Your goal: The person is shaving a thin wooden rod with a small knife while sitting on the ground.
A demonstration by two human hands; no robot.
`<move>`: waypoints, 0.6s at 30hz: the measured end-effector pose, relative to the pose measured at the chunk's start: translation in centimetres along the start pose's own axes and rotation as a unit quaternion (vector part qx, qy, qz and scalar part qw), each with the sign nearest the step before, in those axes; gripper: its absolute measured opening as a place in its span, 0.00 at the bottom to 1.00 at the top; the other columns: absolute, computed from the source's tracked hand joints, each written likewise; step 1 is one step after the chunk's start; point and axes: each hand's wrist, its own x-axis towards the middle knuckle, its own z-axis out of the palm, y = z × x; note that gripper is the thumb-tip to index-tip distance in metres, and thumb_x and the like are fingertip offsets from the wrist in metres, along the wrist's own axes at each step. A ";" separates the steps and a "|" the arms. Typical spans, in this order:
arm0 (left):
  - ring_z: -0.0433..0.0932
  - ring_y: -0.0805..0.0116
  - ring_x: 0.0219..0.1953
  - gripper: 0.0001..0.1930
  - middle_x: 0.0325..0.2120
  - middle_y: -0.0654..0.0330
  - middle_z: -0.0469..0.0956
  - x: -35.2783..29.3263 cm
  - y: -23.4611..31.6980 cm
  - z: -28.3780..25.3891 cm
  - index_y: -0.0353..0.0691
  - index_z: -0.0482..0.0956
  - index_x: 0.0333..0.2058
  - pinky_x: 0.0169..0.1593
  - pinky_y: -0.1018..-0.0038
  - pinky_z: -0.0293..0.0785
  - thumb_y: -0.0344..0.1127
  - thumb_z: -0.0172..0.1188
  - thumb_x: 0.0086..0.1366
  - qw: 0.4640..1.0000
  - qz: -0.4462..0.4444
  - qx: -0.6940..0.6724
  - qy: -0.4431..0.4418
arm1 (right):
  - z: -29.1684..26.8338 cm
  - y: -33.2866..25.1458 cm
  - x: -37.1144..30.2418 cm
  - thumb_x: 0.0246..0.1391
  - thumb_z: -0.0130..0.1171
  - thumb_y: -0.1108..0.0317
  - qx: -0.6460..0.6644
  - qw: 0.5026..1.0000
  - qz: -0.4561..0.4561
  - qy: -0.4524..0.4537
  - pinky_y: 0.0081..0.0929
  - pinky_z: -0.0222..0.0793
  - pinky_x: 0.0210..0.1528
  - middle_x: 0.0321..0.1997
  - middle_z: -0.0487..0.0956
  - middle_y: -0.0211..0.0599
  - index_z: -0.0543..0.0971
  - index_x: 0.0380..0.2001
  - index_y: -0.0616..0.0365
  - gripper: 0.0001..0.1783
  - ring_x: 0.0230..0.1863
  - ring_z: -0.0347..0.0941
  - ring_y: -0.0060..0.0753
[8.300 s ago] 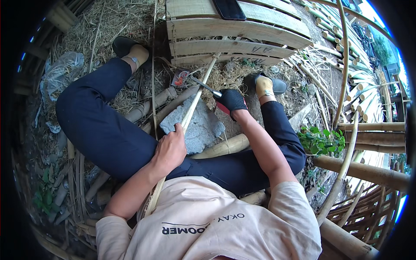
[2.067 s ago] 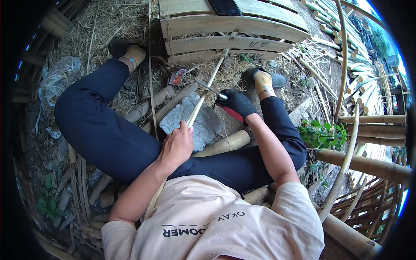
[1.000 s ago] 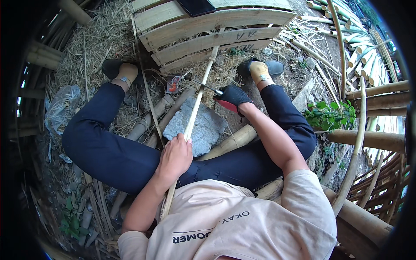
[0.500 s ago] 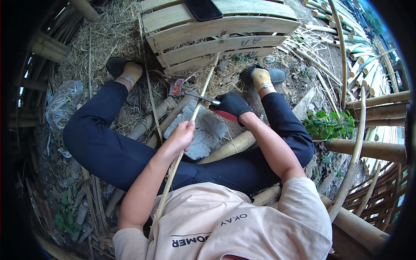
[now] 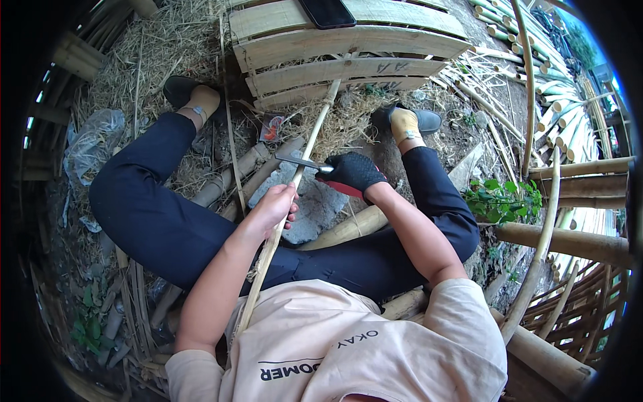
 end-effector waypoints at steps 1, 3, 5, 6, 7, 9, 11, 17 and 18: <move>0.66 0.78 0.20 0.17 0.20 0.72 0.65 -0.1 -0.1 0.2 0.45 0.68 0.37 0.23 0.75 0.64 0.51 0.40 0.79 1.000 -0.003 -0.008 0.008 | 0.0 -0.1 -0.1 0.55 0.60 0.42 0.011 1.000 0.003 0.000 0.45 0.75 0.50 0.39 0.84 0.51 0.85 0.41 0.51 0.25 0.43 0.82 0.54; 0.66 0.78 0.19 0.18 0.20 0.72 0.64 0.2 -0.6 0.4 0.46 0.68 0.36 0.23 0.75 0.64 0.51 0.39 0.79 0.999 0.021 0.030 0.023 | 0.4 -0.2 -0.1 0.55 0.60 0.43 0.028 1.000 -0.001 0.013 0.45 0.75 0.50 0.39 0.84 0.51 0.85 0.41 0.51 0.24 0.43 0.81 0.55; 0.65 0.78 0.19 0.18 0.19 0.72 0.64 1.0 -1.6 0.6 0.46 0.68 0.35 0.23 0.74 0.64 0.52 0.39 0.79 0.996 0.046 0.070 0.038 | 1.1 0.1 0.3 0.55 0.60 0.44 0.046 0.999 -0.006 0.027 0.45 0.75 0.50 0.39 0.84 0.51 0.85 0.40 0.51 0.23 0.43 0.81 0.55; 0.65 0.78 0.19 0.19 0.19 0.70 0.65 1.8 -2.4 0.8 0.45 0.69 0.34 0.23 0.73 0.64 0.51 0.39 0.79 0.983 0.089 0.130 0.092 | 1.6 0.7 0.8 0.55 0.60 0.45 0.030 0.999 0.007 0.041 0.45 0.75 0.49 0.38 0.84 0.52 0.85 0.39 0.51 0.22 0.43 0.81 0.55; 0.66 0.78 0.19 0.20 0.19 0.69 0.66 1.8 -2.4 1.2 0.43 0.69 0.33 0.23 0.73 0.63 0.51 0.39 0.79 0.962 0.134 0.192 0.143 | 2.1 1.5 1.4 0.55 0.59 0.46 0.015 0.998 0.021 0.058 0.45 0.76 0.49 0.38 0.84 0.52 0.86 0.38 0.51 0.21 0.42 0.81 0.56; 0.72 0.60 0.29 0.22 0.26 0.55 0.73 0.9 -1.7 1.9 0.36 0.72 0.36 0.35 0.64 0.68 0.49 0.39 0.78 0.957 0.126 0.212 0.151 | 2.5 3.8 3.0 0.55 0.59 0.46 0.006 0.996 0.050 0.075 0.46 0.76 0.48 0.37 0.84 0.53 0.86 0.38 0.51 0.21 0.41 0.81 0.57; 0.79 0.46 0.37 0.25 0.30 0.43 0.79 0.6 -1.9 2.2 0.30 0.75 0.38 0.44 0.56 0.72 0.48 0.39 0.78 0.946 0.146 0.234 0.172 | 1.5 5.4 3.9 0.55 0.59 0.47 0.014 0.989 0.101 0.106 0.46 0.76 0.46 0.34 0.83 0.56 0.87 0.36 0.53 0.21 0.39 0.81 0.59; 0.79 0.47 0.35 0.23 0.28 0.44 0.78 1.2 -2.6 1.1 0.30 0.75 0.36 0.42 0.56 0.71 0.46 0.40 0.78 0.963 0.118 0.193 0.145 | 1.2 5.2 3.2 0.54 0.59 0.49 0.052 0.995 0.060 0.060 0.45 0.75 0.46 0.36 0.82 0.58 0.86 0.37 0.56 0.21 0.40 0.80 0.61; 0.79 0.47 0.35 0.23 0.28 0.44 0.78 1.1 -2.3 1.4 0.30 0.75 0.36 0.42 0.56 0.71 0.46 0.40 0.78 0.964 0.118 0.191 0.145 | 1.2 4.8 2.7 0.54 0.60 0.49 0.050 0.997 0.024 0.050 0.45 0.75 0.46 0.36 0.82 0.58 0.85 0.37 0.56 0.21 0.41 0.80 0.61</move>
